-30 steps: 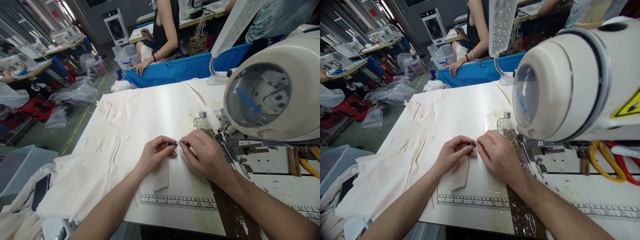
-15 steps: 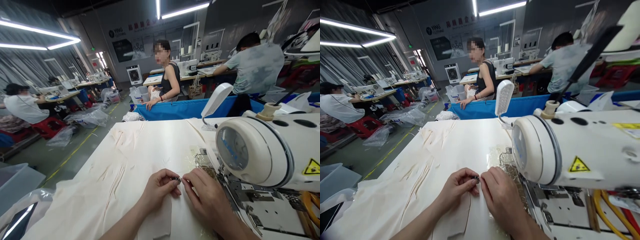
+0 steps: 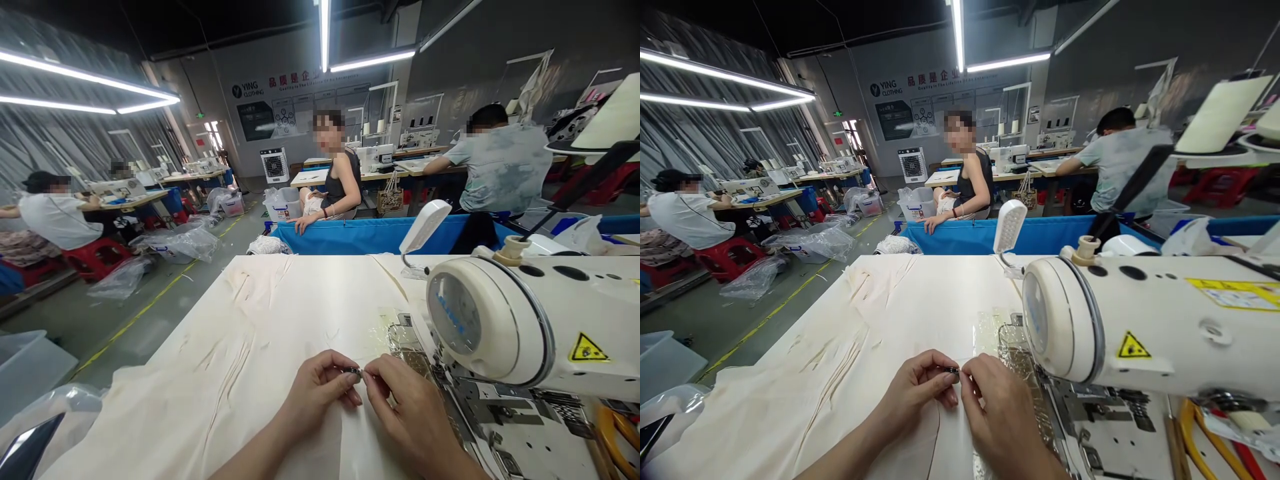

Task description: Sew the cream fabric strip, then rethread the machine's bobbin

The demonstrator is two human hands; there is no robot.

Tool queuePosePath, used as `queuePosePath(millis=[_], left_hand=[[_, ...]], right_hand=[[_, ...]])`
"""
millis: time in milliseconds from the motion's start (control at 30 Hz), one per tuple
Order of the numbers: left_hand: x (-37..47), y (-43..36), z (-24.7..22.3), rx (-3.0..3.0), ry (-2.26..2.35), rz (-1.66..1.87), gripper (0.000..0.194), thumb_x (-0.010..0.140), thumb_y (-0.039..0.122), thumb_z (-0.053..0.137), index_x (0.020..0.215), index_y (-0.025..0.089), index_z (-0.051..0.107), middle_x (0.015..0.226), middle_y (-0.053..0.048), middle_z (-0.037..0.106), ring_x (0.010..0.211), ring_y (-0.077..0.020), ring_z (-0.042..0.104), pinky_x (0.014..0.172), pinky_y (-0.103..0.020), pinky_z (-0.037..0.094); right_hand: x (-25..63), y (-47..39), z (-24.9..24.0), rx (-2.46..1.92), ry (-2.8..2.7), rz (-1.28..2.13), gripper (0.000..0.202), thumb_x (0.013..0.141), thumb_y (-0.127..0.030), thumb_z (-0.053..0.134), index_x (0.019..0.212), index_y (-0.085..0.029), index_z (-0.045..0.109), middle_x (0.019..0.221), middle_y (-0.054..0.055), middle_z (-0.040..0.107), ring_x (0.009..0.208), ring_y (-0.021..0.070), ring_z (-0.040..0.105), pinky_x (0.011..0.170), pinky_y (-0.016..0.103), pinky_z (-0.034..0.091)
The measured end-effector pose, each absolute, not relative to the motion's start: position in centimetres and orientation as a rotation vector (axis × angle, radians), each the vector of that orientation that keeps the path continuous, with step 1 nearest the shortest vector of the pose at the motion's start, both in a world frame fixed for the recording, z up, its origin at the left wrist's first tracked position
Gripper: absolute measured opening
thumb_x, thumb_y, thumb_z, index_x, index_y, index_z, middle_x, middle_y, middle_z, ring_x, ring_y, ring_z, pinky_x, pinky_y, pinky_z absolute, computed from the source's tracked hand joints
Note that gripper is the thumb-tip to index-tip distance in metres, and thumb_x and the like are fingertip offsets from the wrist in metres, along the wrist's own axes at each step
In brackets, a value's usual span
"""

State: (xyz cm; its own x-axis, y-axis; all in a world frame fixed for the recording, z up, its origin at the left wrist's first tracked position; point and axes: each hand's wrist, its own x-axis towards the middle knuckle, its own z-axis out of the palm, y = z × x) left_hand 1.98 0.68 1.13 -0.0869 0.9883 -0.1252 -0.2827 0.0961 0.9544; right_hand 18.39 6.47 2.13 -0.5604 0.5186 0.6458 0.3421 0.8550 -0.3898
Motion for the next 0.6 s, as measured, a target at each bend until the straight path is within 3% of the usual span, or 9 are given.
queuePosePath(millis=[367,600], left_hand=[[1.95,0.11,1.62,0.821,1.121,1.371,0.041,0.072,0.049,0.082,0.09,0.016,0.067,0.069,-0.006,0.07,0.061,-0.0191,0.068,0.061,-0.029,0.054],[1.33,0.63,1.38,0.827,1.079,1.351,0.034,0.074,0.037,0.083,0.093,0.014,0.067,0.08,-0.006,0.072,0.069,-0.0155,0.07,0.07,-0.029,0.058]], right_hand=[[18.81,6.72,1.86,-0.683,-2.211,0.33,0.017,0.096,-0.021,0.047,0.081,-0.022,0.055,0.063,0.0,0.057,0.054,0.0156,0.052,0.052,0.028,0.036],[18.84,6.81,2.03,-0.77,-2.179,0.417,0.018,0.097,-0.021,0.049,0.08,-0.019,0.056,0.068,0.0,0.058,0.06,0.0137,0.051,0.059,0.028,0.036]])
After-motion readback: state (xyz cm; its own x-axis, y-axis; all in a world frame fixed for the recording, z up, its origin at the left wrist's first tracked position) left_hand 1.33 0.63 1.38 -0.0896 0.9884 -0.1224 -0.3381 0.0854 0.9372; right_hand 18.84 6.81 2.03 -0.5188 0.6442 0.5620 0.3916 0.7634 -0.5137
